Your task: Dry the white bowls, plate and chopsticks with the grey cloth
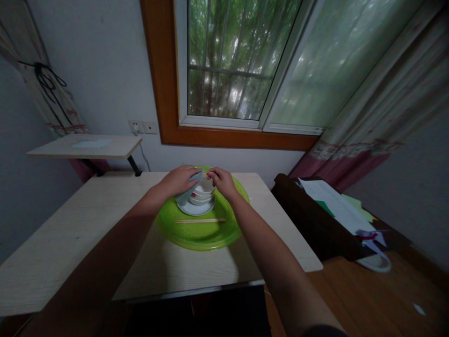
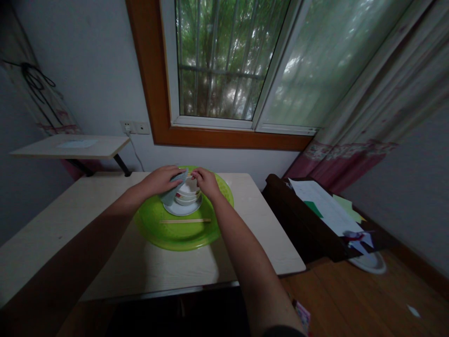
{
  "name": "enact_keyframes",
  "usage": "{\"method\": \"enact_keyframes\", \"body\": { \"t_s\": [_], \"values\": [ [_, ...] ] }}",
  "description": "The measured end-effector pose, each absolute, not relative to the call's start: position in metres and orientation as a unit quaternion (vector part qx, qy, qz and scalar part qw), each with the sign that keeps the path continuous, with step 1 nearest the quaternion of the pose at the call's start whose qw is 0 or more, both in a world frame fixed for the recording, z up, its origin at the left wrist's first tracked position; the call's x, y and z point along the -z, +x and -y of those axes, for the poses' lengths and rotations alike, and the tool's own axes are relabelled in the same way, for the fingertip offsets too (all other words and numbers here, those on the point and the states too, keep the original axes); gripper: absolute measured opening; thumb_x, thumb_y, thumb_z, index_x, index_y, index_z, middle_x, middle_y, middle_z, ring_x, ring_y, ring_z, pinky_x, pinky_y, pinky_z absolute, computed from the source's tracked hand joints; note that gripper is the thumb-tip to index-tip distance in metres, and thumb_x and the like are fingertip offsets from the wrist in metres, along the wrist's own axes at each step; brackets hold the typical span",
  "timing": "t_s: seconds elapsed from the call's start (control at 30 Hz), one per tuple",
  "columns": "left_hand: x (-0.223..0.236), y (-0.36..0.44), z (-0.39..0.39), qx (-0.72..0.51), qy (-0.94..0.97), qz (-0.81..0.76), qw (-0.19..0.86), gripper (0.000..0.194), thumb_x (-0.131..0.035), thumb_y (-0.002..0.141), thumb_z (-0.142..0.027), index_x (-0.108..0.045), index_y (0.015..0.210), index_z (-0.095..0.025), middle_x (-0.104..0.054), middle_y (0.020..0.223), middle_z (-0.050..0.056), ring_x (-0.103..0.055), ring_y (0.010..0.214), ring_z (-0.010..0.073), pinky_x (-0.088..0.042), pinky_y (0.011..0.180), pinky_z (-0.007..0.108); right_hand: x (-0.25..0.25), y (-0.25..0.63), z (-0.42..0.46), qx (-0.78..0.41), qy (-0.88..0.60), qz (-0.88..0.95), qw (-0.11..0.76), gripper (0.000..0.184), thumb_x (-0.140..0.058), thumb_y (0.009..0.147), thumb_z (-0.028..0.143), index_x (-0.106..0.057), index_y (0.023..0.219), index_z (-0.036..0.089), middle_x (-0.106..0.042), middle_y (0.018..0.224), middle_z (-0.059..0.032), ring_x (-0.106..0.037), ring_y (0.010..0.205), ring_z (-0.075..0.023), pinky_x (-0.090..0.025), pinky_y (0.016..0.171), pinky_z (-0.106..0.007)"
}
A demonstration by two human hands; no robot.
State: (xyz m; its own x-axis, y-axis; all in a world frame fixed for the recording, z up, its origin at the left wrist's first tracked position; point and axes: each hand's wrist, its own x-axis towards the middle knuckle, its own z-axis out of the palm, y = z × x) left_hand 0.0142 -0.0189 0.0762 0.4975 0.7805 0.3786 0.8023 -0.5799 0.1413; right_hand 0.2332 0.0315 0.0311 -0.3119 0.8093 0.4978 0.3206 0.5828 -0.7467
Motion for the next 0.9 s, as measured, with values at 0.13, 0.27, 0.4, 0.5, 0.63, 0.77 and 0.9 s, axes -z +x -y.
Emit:
{"method": "enact_keyframes", "body": {
  "t_s": [0.13,0.27,0.4,0.5,0.63,0.77,0.9],
  "values": [
    [-0.072,0.018,0.016,0.206,-0.866,0.455,0.040,0.038,-0.051,0.098,-0.035,-0.068,0.128,-0.019,-0.070,0.123,0.012,-0.063,0.116,0.0242,-0.047,0.103,0.037,-0.032,0.232,-0.029,-0.290,-0.365,0.758,0.457,0.023,-0.056,0.096,0.038,-0.070,0.092,0.020,-0.071,0.077,0.0006,-0.056,0.052,-0.0109,-0.044,0.056,-0.023],
    [-0.075,0.021,0.015,0.207,-0.853,0.477,0.043,0.033,-0.049,0.099,-0.033,-0.073,0.117,-0.021,-0.073,0.116,0.010,-0.066,0.110,0.0232,-0.049,0.096,0.034,-0.032,0.232,-0.029,-0.283,-0.358,0.768,0.449,0.025,-0.056,0.096,0.039,-0.071,0.089,0.020,-0.071,0.076,0.0004,-0.056,0.054,-0.0109,-0.044,0.059,-0.023],
    [-0.083,0.022,0.016,0.224,-0.832,0.505,0.042,0.033,-0.049,0.098,-0.034,-0.076,0.110,-0.020,-0.076,0.109,0.009,-0.068,0.104,0.0234,-0.050,0.091,0.033,-0.032,0.232,-0.029,-0.266,-0.351,0.783,0.439,0.023,-0.056,0.097,0.035,-0.071,0.088,0.020,-0.070,0.077,-0.0002,-0.058,0.058,-0.0118,-0.045,0.063,-0.023],
    [-0.090,0.022,0.016,0.268,-0.797,0.540,0.036,0.032,-0.049,0.098,-0.034,-0.077,0.106,-0.020,-0.076,0.109,0.008,-0.068,0.103,0.0226,-0.050,0.092,0.033,-0.032,0.231,-0.029,-0.246,-0.346,0.796,0.432,0.022,-0.056,0.098,0.032,-0.071,0.088,0.019,-0.071,0.079,-0.0013,-0.061,0.066,-0.0133,-0.045,0.068,-0.024],
    [-0.090,0.023,0.013,0.313,-0.763,0.566,-0.002,0.027,-0.056,0.094,-0.032,-0.074,0.111,-0.020,-0.076,0.107,0.008,-0.068,0.100,0.0222,-0.051,0.091,0.033,-0.032,0.230,-0.029,-0.237,-0.339,0.798,0.437,0.021,-0.057,0.098,0.034,-0.072,0.091,0.020,-0.073,0.083,-0.0019,-0.062,0.069,-0.0138,-0.046,0.069,-0.024],
    [-0.082,0.027,0.012,0.328,-0.759,0.562,0.038,0.030,-0.064,0.089,-0.028,-0.070,0.117,-0.019,-0.068,0.115,0.011,-0.064,0.108,0.0245,-0.049,0.097,0.037,-0.032,0.229,-0.027,-0.261,-0.345,0.786,0.442,0.021,-0.058,0.097,0.036,-0.072,0.094,0.021,-0.074,0.082,-0.0007,-0.058,0.059,-0.0120,-0.046,0.063,-0.024],
    [-0.076,0.028,0.012,0.297,-0.790,0.535,0.015,0.028,-0.054,0.096,-0.034,-0.076,0.101,-0.018,-0.070,0.103,0.010,-0.064,0.103,0.0233,-0.049,0.096,0.037,-0.034,0.229,-0.024,-0.297,-0.346,0.760,0.463,0.019,-0.058,0.096,0.036,-0.069,0.093,0.021,-0.073,0.079,0.0009,-0.056,0.051,-0.0109,-0.045,0.056,-0.023]
  ]
}}
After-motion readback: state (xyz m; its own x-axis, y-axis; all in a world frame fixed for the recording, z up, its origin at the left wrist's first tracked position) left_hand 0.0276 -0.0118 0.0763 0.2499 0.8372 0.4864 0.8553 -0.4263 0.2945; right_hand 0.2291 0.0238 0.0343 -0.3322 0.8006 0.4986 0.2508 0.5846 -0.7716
